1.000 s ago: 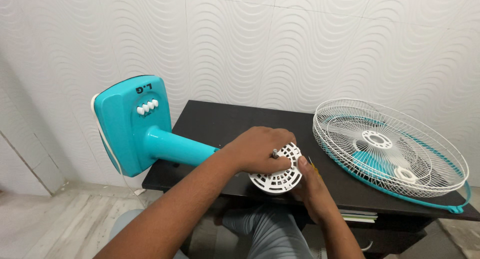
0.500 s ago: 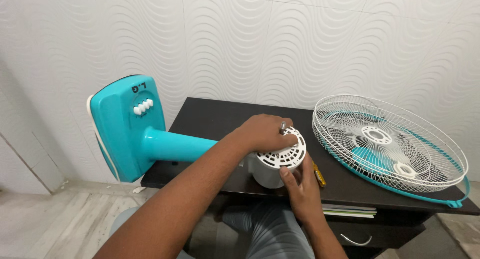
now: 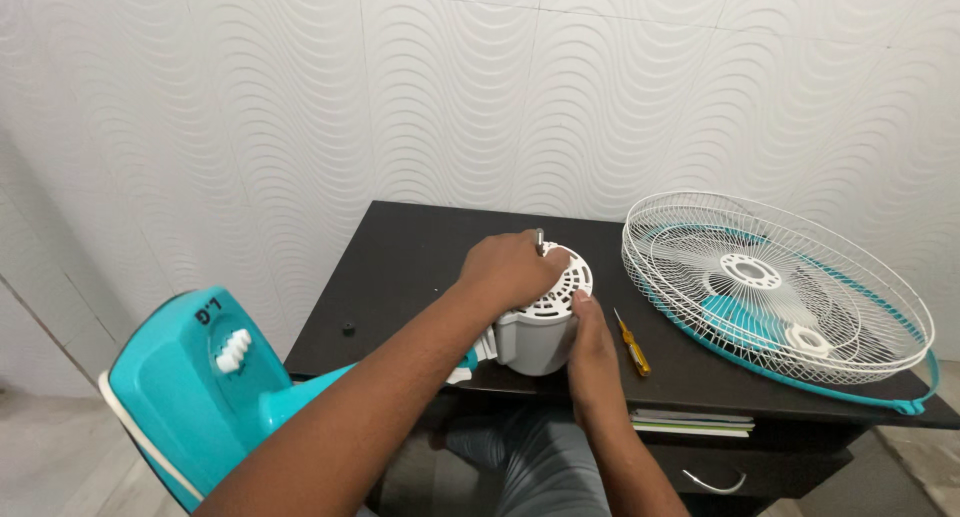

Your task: The person assembles a teal and white pedestal fan by attaching the motor housing to the stand, securing it with a screwdriver, and then fitting the front wire cage onto the motor shaft. The fan blades are already installed inside the cage.

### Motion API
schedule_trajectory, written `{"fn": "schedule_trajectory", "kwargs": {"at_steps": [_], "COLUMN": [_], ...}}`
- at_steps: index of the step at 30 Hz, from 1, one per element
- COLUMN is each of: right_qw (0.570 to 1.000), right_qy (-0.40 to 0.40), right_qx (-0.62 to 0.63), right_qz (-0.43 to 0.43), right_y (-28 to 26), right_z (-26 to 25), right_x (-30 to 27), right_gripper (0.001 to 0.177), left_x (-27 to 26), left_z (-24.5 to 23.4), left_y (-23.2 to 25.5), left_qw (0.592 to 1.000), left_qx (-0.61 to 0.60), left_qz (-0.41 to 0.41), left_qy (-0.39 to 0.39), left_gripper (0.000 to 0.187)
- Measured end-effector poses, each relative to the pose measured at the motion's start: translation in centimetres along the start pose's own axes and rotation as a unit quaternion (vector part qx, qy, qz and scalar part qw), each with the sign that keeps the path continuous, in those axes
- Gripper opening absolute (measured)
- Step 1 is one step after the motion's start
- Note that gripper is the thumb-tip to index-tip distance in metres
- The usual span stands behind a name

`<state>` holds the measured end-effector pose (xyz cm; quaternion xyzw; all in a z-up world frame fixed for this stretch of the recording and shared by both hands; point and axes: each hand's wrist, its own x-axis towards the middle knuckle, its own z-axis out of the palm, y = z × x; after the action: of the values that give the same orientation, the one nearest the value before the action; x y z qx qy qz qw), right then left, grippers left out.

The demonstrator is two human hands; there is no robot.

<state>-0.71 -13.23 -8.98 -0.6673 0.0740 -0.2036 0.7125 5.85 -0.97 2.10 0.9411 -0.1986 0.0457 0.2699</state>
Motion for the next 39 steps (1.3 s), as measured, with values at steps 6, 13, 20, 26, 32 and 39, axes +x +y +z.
{"fn": "schedule_trajectory", "kwargs": {"at_steps": [6, 13, 20, 26, 32, 39], "right_qw": [1.0, 0.992, 0.952, 0.992, 0.996, 0.99], "right_qy": [0.027, -0.026, -0.044, -0.093, -0.068, 0.035], "right_qx": [-0.005, -0.018, -0.202, -0.078, -0.026, -0.053], "right_qz": [-0.002, -0.125, -0.225, -0.045, -0.054, -0.124], "right_y": [-0.5, -0.6, -0.1, -1.1, -1.4, 0.0], "right_z": [1.4, 1.7, 0.8, -0.1, 0.4, 2.4], "right_x": [1.1, 0.0, -0.2, 0.8, 0.1, -2.3], "right_gripper": [0.053, 0.056, 0.066, 0.073, 0.063, 0.065], "left_x": [-0.4, -2.7, -4.4, -4.6, -4.8, -4.9], "left_z": [0.4, 2.2, 2.7, 3.1, 4.4, 5.3], "left_y": [-0.8, -2.5, -3.8, -4.0, -3.2, -2.6], "left_qw": [0.998, 0.981, 0.953, 0.949, 0.944, 0.934], "left_qx": [-0.025, -0.097, -0.191, -0.198, -0.19, -0.175], "left_qz": [0.01, 0.013, 0.027, 0.056, 0.071, 0.097], "left_qy": [0.055, 0.169, 0.234, 0.24, 0.259, 0.294], "left_gripper": [0.054, 0.04, 0.028, 0.029, 0.03, 0.032]}}
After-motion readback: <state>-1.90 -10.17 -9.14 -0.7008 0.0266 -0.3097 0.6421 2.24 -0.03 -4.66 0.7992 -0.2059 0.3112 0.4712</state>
